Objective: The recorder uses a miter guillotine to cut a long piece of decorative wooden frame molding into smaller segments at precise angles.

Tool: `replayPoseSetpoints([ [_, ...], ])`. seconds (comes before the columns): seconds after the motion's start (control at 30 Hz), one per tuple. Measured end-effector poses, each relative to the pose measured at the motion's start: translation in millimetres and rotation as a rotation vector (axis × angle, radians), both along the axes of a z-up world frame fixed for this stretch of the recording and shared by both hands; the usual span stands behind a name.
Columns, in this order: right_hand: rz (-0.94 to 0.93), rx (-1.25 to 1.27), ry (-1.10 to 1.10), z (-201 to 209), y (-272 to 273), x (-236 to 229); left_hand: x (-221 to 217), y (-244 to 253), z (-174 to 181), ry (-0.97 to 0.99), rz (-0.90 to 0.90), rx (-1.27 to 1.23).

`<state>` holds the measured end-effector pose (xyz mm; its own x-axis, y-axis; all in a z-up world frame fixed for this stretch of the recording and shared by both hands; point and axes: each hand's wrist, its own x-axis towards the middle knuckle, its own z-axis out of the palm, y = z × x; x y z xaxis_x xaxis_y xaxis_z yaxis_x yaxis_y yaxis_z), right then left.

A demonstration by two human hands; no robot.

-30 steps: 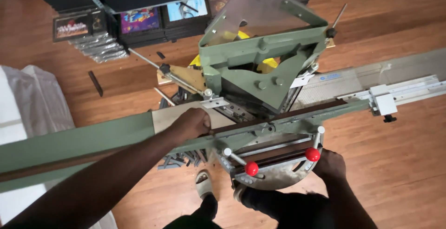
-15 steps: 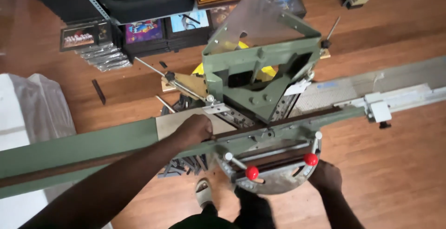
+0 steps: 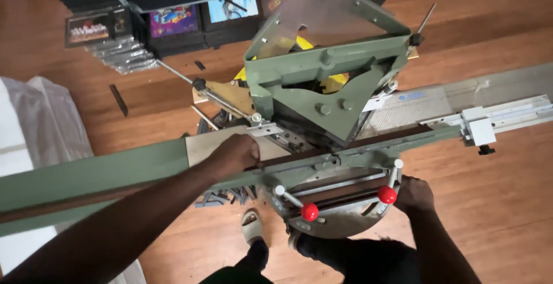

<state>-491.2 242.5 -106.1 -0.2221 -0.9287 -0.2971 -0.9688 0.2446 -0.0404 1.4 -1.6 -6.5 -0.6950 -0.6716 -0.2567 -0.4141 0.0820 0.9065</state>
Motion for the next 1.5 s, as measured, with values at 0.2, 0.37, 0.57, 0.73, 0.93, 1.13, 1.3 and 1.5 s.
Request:
replayPoseSetpoints([
  [0.2,-0.08,0.059,0.035,6,-6,3,-1,-1,10,-0.122,-0.076,-0.4],
  [0.37,-0.06,0.078,0.025,12,-9,8,-4,4,21,-0.229,-0.071,-0.398],
  [0.57,-0.073,-0.035,0.029,7,11,24,-1,4,22,-0.2,-0.031,-0.325],
  [0.73,-0.326,-0.113,0.104,6,93,109,13,26,27,-0.21,-0.043,-0.388],
  [0.93,-0.508,0.043,0.028,49,63,143,27,56,54,-0.154,0.225,-0.489],
  [1.13,-0.456,0.406,-0.204,-6,65,36,19,61,73,-0.309,0.214,-0.679],
  [1.3,-0.17,-0.493,-0.141,164,-42,66,22,64,83,-0.316,0.212,-0.747],
  [1.5,0.2,-0.385,-0.077,164,-121,5,20,64,83,-0.393,0.229,-0.779],
])
